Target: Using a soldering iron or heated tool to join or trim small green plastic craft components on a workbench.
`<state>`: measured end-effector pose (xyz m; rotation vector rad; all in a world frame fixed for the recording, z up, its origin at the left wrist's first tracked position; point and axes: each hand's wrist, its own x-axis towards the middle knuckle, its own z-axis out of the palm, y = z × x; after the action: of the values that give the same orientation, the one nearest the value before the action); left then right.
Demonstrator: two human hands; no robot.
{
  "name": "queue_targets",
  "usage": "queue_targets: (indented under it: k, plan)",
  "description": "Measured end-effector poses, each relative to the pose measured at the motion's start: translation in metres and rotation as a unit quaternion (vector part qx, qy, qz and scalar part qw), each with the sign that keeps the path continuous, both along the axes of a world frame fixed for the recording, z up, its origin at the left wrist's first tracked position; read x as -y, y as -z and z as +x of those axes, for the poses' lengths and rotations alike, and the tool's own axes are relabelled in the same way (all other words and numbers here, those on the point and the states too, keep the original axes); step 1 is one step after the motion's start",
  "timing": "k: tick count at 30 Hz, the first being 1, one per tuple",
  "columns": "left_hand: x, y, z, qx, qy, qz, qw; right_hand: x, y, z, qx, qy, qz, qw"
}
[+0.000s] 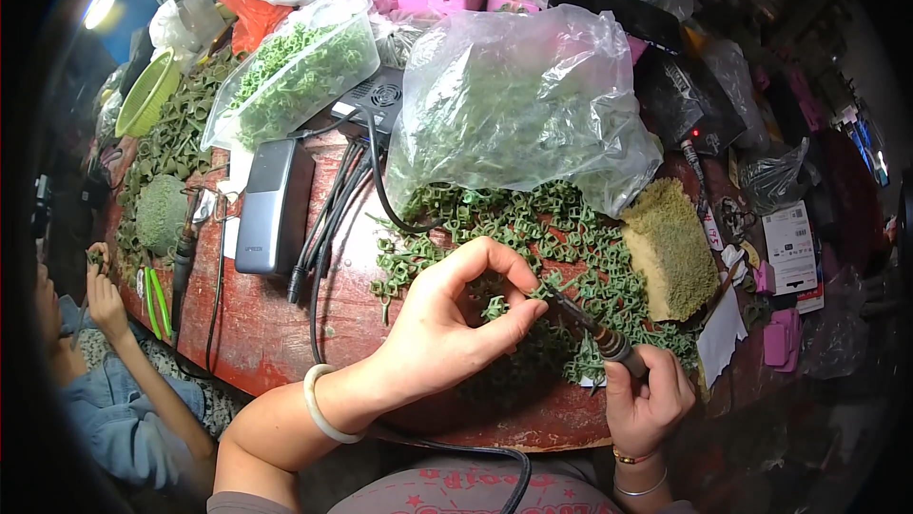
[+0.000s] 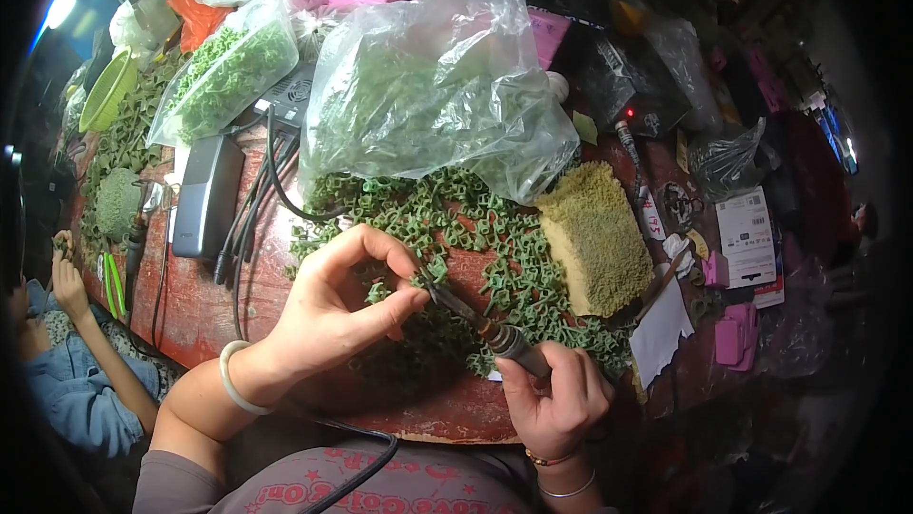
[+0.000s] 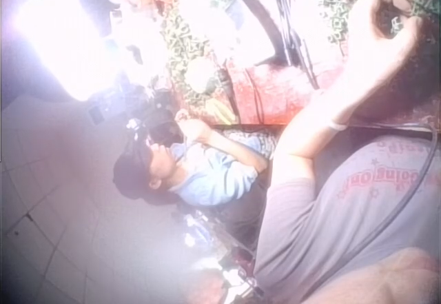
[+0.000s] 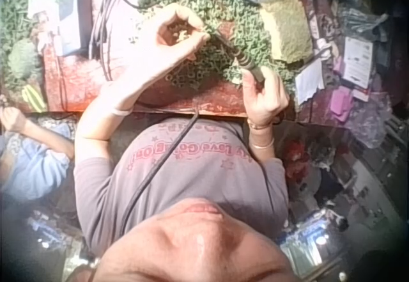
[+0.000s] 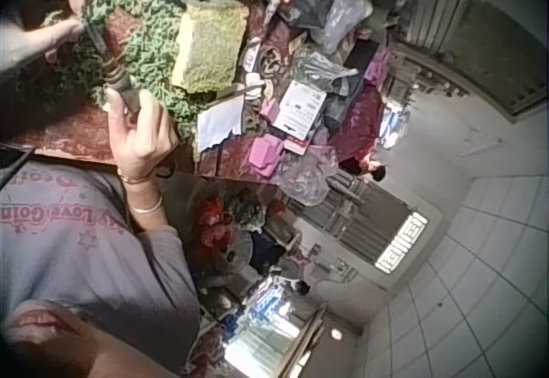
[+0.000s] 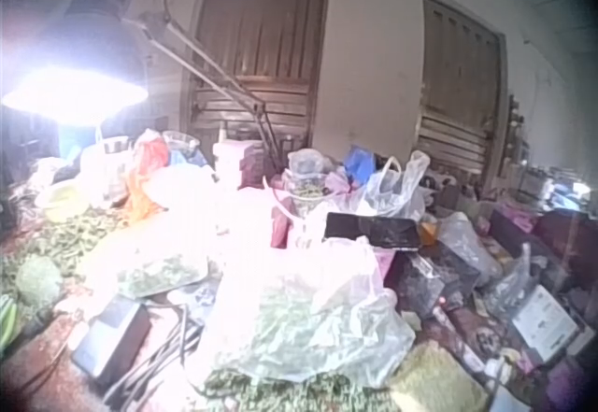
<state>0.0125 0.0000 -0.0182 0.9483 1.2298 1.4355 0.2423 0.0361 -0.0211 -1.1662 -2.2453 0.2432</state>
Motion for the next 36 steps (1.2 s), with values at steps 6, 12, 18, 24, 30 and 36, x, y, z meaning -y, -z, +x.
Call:
queue_targets:
  k: [6, 12, 18, 24, 30, 36]
  plan:
    - [-0.0005, -0.0003, -0.0003, 0.009, 0.001, 0.004, 1.0, -0.0008, 0.0001, 0.0017, -0.007, -0.016, 0.017, 1.0]
    - [-0.0009, -0.0018, 0.0001, 0.014, 0.002, 0.008, 1.0, 0.0011, 0.0025, 0.0044, -0.048, -0.014, 0.022, 0.999]
    - [-0.0004, -0.0015, 0.0008, 0.029, 0.002, 0.006, 1.0, -0.0006, 0.0011, 0.0008, -0.01, -0.017, 0.021, 1.0]
    - [-0.0008, -0.0006, 0.0005, 0.02, 0.004, 0.012, 1.0, -0.0003, 0.0014, 0.0008, -0.006, -0.017, 0.007, 1.0]
    - [-0.0001, -0.0026, 0.0002, 0.025, 0.004, 0.002, 1.0, -0.0004, 0.0015, 0.0, -0.017, -0.023, 0.005, 1.0]
    - [-0.0003, 0.0007, 0.0001, 0.001, -0.003, 0.008, 1.0, 0.0009, 0.0041, 0.0025, -0.021, 0.002, 0.003, 1.0]
